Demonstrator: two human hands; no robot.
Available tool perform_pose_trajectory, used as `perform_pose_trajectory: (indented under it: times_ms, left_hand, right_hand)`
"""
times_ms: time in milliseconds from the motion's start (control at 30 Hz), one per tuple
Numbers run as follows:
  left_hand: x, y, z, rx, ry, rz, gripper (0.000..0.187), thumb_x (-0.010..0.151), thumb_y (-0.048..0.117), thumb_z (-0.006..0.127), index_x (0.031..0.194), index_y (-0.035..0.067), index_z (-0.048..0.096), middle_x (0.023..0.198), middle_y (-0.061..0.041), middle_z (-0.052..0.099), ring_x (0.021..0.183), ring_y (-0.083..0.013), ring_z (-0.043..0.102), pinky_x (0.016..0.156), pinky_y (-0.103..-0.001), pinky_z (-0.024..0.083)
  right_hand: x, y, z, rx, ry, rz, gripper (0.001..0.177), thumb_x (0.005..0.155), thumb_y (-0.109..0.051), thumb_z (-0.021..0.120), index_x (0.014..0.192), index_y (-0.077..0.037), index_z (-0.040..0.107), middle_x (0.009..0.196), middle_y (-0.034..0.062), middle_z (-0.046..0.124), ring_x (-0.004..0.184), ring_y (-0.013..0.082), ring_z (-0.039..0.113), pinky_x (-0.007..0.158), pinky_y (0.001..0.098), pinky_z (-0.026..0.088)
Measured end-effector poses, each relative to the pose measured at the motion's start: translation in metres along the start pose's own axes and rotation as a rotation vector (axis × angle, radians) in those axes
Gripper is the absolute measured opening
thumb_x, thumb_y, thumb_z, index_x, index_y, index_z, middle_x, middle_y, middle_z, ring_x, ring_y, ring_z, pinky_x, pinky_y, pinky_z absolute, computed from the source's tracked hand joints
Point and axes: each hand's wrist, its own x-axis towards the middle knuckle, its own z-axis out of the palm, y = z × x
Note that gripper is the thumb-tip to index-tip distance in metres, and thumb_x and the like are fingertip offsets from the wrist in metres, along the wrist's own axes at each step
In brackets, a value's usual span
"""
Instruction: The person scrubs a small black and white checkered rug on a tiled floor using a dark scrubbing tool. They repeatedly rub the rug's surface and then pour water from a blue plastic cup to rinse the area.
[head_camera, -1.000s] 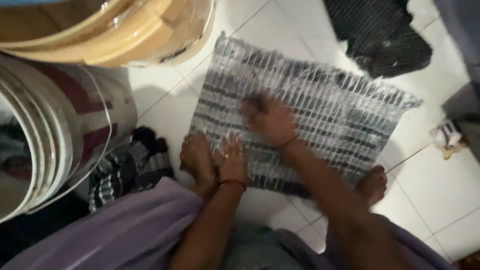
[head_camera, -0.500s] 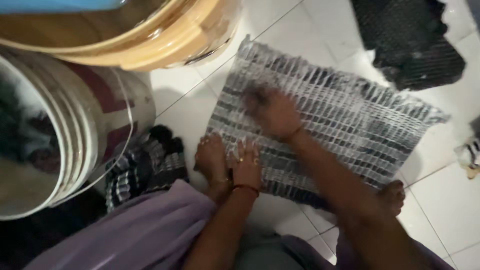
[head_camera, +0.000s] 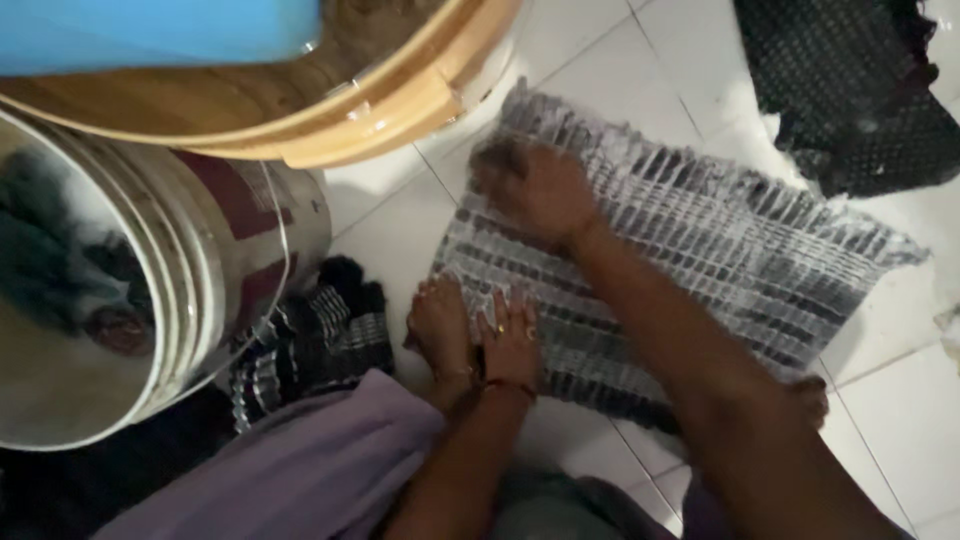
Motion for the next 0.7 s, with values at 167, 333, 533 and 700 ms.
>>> perform_pose_trajectory:
  times_ms: [167,333,533,700]
  left_hand:
    - [0.016,0.004,0.025,-0.141,0.163,-0.034,0.072,0.097,0.021,0.050,0.159,0.008,0.017,0.171,-0.018,0.005,0.153,-0.0439,0.000,0.117,-0.066,0.005]
    - [0.012,0.002,0.013,-0.154,-0.077,-0.016,0.070,0.102,0.026,0.051,0.163,0.010,0.019,0.172,-0.016,0.004,0.159,-0.0436,-0.002,0.124,-0.068,0.002]
    - [0.008,-0.002,-0.017,-0.032,-0.018,-0.008,0.089,0.095,0.030,0.057,0.164,0.007,0.007,0.170,-0.020,-0.008,0.153,-0.0462,-0.005,0.117,-0.066,0.002]
    - [0.011,0.004,0.011,-0.115,-0.043,-0.009,0.074,0.101,0.028,0.048,0.164,0.007,0.014,0.171,-0.019,-0.005,0.156,-0.0462,-0.006,0.120,-0.066,0.002]
  right_hand:
    - [0.023,0.011,0.024,-0.287,0.435,0.177,0.054,0.090,-0.048,0.068,0.141,-0.035,0.063,0.143,0.0175,0.045,0.115,0.0425,0.052,0.089,0.0586,0.046]
    - [-0.048,-0.008,0.076,-0.365,0.135,-0.262,0.046,0.096,-0.053,0.065,0.138,-0.035,0.062,0.150,0.0119,0.048,0.122,0.0390,0.052,0.100,0.0645,0.041]
    - [0.029,0.059,0.016,-0.317,0.233,0.126,0.055,0.098,-0.051,0.063,0.151,-0.042,0.050,0.149,0.0226,0.045,0.123,0.0448,0.049,0.093,0.0607,0.043]
    - [0.005,0.023,0.036,-0.297,0.339,0.097,0.061,0.102,-0.050,0.067,0.157,-0.036,0.045,0.154,0.0221,0.041,0.122,0.0434,0.050,0.100,0.0600,0.045]
